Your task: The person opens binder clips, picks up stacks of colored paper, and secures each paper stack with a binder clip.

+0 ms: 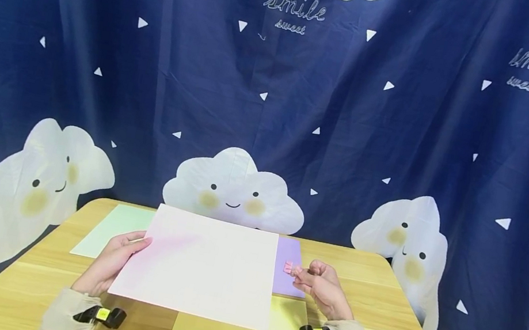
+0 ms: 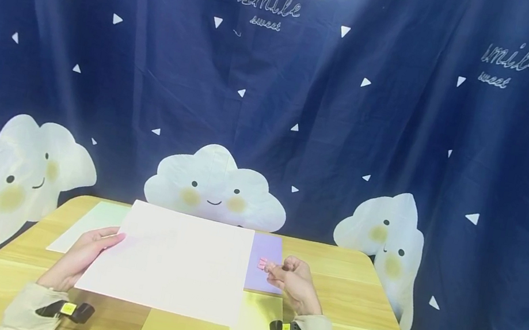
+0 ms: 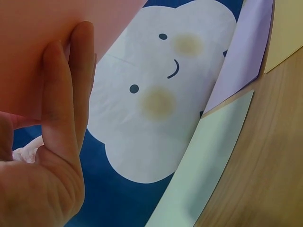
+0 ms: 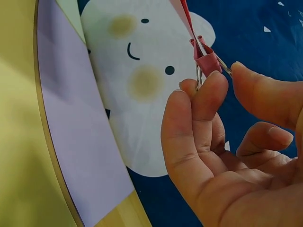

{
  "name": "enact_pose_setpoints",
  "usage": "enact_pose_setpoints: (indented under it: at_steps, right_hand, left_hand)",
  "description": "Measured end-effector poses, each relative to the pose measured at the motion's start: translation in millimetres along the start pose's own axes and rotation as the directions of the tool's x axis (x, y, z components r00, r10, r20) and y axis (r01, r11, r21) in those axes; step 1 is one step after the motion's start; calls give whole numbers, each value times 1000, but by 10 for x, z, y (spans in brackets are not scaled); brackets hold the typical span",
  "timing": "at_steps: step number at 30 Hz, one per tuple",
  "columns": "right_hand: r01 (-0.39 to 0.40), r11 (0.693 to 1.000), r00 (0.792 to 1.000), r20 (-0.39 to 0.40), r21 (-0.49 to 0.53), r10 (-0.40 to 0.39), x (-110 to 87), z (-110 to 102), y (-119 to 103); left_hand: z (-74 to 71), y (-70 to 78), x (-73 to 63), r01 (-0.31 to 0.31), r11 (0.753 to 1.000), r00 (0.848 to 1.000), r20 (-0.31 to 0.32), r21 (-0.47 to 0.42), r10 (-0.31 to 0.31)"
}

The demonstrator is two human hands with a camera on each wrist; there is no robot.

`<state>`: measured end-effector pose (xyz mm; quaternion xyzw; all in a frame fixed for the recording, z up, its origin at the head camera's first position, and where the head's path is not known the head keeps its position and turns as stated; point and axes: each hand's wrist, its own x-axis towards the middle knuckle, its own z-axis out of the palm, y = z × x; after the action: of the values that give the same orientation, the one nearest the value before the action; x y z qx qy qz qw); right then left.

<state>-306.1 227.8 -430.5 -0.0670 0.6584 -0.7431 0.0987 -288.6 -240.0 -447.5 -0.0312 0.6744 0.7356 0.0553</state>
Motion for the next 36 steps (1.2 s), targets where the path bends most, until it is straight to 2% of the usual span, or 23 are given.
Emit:
enact_pose_setpoints:
  at_steps: [8,15,24,36]
  right_hand:
    - [-4,1000,1000,17,-11,4,-6,27,-6]
    - [-10,1000,1000,13,-15,11,-9,56,-15]
    - [7,1000,999,43,-18,-7,-14,67,-2]
    - [-11,1000,998,56,-18,12,-5,83,-5]
  left_hand:
    - [2,-14,7,-23,1000,1000,15,-10,23]
    - [4,-12,10,-6,1000,1000,2,-11,6]
    - [7,-30,16,-13,1000,1000,12,-11,13]
    - [30,-10,-9,-11,1000,1000,10,-8,11]
